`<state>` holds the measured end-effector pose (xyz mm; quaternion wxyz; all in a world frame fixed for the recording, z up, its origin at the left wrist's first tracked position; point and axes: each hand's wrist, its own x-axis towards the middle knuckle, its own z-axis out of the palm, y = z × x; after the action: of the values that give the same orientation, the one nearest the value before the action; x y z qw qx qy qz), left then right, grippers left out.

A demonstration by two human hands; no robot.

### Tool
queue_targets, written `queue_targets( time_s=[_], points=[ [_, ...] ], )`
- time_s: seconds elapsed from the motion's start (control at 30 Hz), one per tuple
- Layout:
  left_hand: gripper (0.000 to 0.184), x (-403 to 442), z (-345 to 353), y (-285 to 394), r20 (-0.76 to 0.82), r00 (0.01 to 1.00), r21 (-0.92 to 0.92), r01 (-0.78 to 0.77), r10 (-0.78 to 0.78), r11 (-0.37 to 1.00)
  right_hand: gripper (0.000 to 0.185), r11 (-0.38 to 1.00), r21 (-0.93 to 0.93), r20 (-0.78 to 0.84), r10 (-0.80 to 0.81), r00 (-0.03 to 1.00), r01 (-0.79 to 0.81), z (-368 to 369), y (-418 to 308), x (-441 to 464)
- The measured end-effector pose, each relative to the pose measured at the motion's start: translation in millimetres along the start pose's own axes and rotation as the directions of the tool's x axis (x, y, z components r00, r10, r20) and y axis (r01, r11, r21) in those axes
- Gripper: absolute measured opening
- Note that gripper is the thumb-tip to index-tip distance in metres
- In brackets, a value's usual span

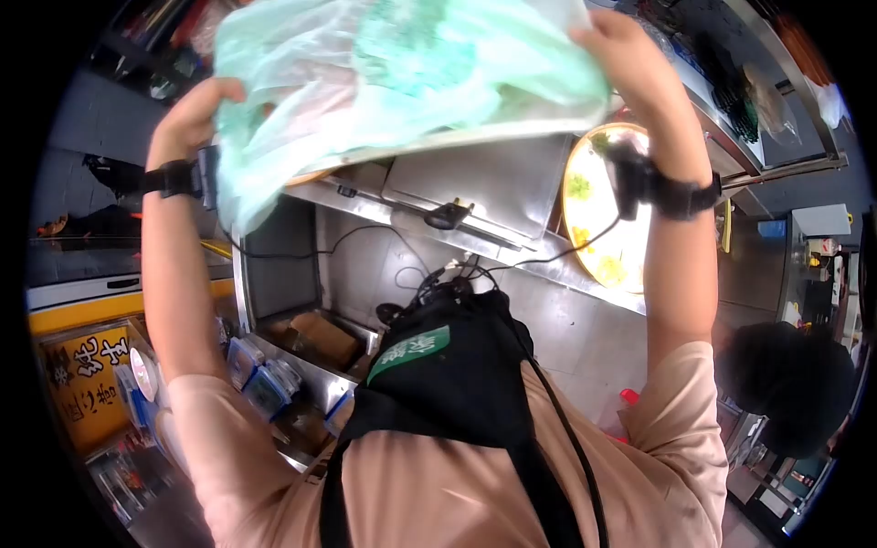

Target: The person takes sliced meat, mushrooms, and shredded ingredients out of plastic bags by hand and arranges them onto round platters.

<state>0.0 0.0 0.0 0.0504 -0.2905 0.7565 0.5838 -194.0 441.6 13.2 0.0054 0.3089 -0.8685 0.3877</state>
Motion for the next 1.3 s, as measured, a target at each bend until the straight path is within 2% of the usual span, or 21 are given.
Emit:
queue_targets(
  time_s=[0.07, 0.1, 0.17, 0.27, 0.43, 0.5, 0.57, 0.7, 0.77, 0.83, 0.93, 0.97, 1.0, 1.03, 1.07, 1.13, 1.17, 1.2, 1.23, 1.27, 1.3],
  points=[
    [0.05, 10.1, 30.4, 5.1, 0.098, 0.995, -0.024, 0.013, -0.011, 1.0, 0.03, 0.978, 0.151, 0.062, 0.136, 0.989, -0.144, 1.7, 35.9, -15.8],
    [0.045, 6.3, 46.7, -5.7, 0.183, 0.979, 0.091, 0.07, -0.086, 0.993, 0.03, 0.954, 0.161, 0.146, 0.229, 0.962, -0.251, 12.1, 53.0, -41.6],
    [0.047, 44.6, 63.4, -3.6, 0.208, 0.977, 0.11, 0.029, -0.051, 0.993, 0.027, 0.889, 0.374, 0.088, 0.249, 0.964, -0.264, 5.9, 86.3, -41.3],
    [0.044, 56.5, 118.2, -6.8, 0.363, 0.931, 0.111, 0.0, -0.04, 0.994, 0.025, 0.867, 0.346, 0.001, 0.382, 0.924, -0.359, 3.8, 112.1, -61.7],
    [0.051, 86.7, 156.4, -25.9, 0.349, 0.933, 0.144, 0.038, -0.087, 0.989, 0.023, 0.869, 0.282, -0.034, 0.434, 0.9, -0.408, 31.9, 166.7, -81.5],
    [0.054, 88.7, 161.0, -33.7, 0.293, 0.95, 0.166, 0.055, -0.102, 0.985, 0.022, 0.823, 0.409, -0.062, 0.457, 0.888, -0.395, 48.8, 178.1, -91.3],
    [0.05, 92.5, 161.4, -47.5, 0.241, 0.971, 0.21, -0.053, 0.001, 0.976, 0.024, 0.774, 0.419, -0.075, 0.55, 0.832, -0.475, 49.6, 163.9, -92.8],
    [0.046, 104.0, 159.6, -42.7, 0.358, 0.932, 0.218, -0.023, -0.058, 0.976, 0.033, 0.794, 0.339, -0.082, 0.559, 0.825, -0.504, 47.0, 168.2, -106.9],
    [0.051, 100.8, 159.2, -39.3, 0.347, 0.933, 0.355, -0.033, -0.099, 0.934, 0.029, 0.774, 0.294, -0.11, 0.611, 0.784, -0.562, 51.4, 165.3, -115.3],
    [0.056, 92.3, 153.2, -33.4, 0.412, 0.908, 0.328, -0.063, -0.082, 0.943, 0.034, 0.765, 0.317, -0.124, 0.619, 0.776, -0.56, 48.4, 156.0, -118.2],
    [0.062, 87.5, 140.8, -28.1, 0.398, 0.917, 0.35, -0.173, 0.021, 0.921, 0.053, 0.767, -0.089, -0.16, 0.618, 0.769, -0.635, 25.3, 135.0, -116.1],
    [0.066, 90.1, 134.8, -31.2, 0.307, 0.938, 0.54, -0.312, 0.162, 0.782, 0.055, 0.837, -0.294, -0.337, 0.361, 0.87, -0.461, 18.3, 123.6, -117.1],
    [0.069, 90.9, 130.1, -32.9, 0.241, 0.918, 0.715, -0.387, 0.314, 0.583, 0.054, 0.895, -0.256, -0.333, 0.274, 0.902, -0.366, 16.4, 85.3, -108.6],
    [0.069, 88.5, 126.8, -27.9, 0.243, 0.921, 0.715, -0.382, 0.304, 0.585, 0.051, 0.907, -0.253, -0.256, 0.273, 0.927, -0.337, 19.3, 35.1, -94.8],
    [0.061, 85.3, 124.8, -17.3, 0.28, 0.888, 0.756, -0.439, 0.365, 0.486, 0.049, 0.958, -0.127, -0.08, 0.247, 0.966, -0.256, 25.0, -2.6, -78.1],
    [0.043, 92.6, 130.2, -6.1, 0.331, 0.823, 0.795, -0.507, 0.461, 0.334, 0.036, 0.992, -0.061, 0.304, -0.086, 0.949, 0.109, 50.6, -44.8, -41.3],
    [0.043, 97.1, 133.3, 1.2, 0.338, 0.817, 0.792, -0.515, 0.467, 0.327, 0.033, 0.935, 0.183, 0.399, -0.354, 0.846, 0.305, 77.2, -34.6, -23.2],
    [0.04, 100.0, 135.9, 11.6, 0.296, 0.733, 0.742, -0.58, 0.613, 0.335, 0.031, 0.905, 0.298, 0.44, -0.412, 0.798, 0.303, 108.1, -35.4, -12.1],
    [0.038, 104.0, 139.2, 22.5, 0.237, 0.632, 0.691, -0.644, 0.738, 0.329, 0.03, 0.898, 0.3, 0.522, -0.436, 0.733, 0.321, 126.9, -45.9, 0.8],
    [0.03, 111.4, 143.7, 35.0, 0.24, 0.618, 0.462, -0.751, 0.749, 0.472, 0.028, 0.904, 0.168, 0.525, -0.42, 0.74, 0.394, 154.4, -42.0, 8.7],
    [0.029, 106.3, 148.6, 49.8, 0.22, 0.818, 0.279, -0.575, 0.532, 0.769, 0.026, 0.888, 0.005, 0.537, -0.39, 0.748, 0.46, 171.1, -35.3, 18.5]
  ],
)
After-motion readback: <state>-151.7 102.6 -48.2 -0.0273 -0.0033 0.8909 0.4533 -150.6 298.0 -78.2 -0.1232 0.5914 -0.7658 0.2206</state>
